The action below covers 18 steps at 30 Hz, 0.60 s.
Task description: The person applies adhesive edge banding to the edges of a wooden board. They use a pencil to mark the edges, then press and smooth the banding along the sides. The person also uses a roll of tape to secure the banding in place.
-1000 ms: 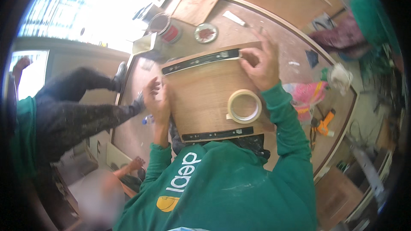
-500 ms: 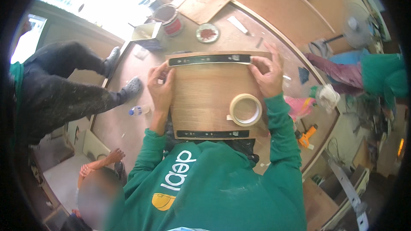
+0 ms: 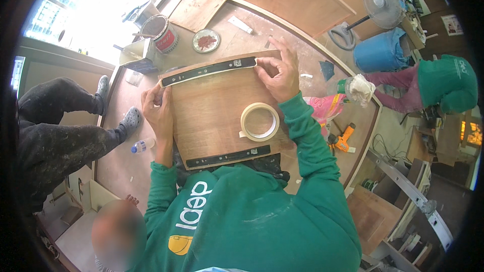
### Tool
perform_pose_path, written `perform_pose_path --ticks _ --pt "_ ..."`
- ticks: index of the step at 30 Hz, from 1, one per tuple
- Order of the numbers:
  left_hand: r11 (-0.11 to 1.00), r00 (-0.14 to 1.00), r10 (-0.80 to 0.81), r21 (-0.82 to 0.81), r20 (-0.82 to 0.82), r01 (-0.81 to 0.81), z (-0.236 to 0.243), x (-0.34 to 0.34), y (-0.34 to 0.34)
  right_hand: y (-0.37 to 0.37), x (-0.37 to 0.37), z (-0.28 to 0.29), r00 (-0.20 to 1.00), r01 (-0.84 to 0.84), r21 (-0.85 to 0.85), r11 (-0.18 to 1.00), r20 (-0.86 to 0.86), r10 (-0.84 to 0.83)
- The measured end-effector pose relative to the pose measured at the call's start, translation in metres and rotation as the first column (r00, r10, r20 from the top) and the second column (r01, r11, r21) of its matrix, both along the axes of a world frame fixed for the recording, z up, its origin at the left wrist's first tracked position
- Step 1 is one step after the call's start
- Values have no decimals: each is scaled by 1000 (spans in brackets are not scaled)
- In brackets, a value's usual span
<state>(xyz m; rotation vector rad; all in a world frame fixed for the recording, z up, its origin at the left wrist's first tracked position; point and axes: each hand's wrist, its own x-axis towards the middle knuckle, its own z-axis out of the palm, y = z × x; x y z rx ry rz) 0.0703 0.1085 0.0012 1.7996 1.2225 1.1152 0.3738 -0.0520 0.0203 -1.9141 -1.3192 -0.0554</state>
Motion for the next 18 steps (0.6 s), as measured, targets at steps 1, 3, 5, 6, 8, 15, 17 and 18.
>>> perform_pose_path --ticks 1,3,5,6,8,15,17,18 --pt "1000 1000 -4 13 -10 5 0 0 1 1 1 0 999 -6 4 1000 47 5" --pt "999 999 -14 39 -29 15 0 -1 3 2 4 0 990 -18 12 1000 140 16" --pt "997 999 -22 68 -45 25 0 -2 5 4 4 -1 988 -23 9 1000 156 22" --pt "998 999 -20 52 -46 22 1 -1 5 4 4 -1 986 -27 8 1000 164 25" --pt "1000 999 -10 24 -51 11 5 0 4 4 2 -1 989 -30 25 999 148 26" --pt "992 992 -12 125 -125 28 5 3 4 5 1 -1 964 -26 31 999 264 17" --pt "992 987 5 126 -158 15 7 5 4 6 0 0 967 -28 26 999 255 21" --pt "986 985 33 165 -168 -5 10 7 3 7 -1 1 968 -28 23 999 250 21"
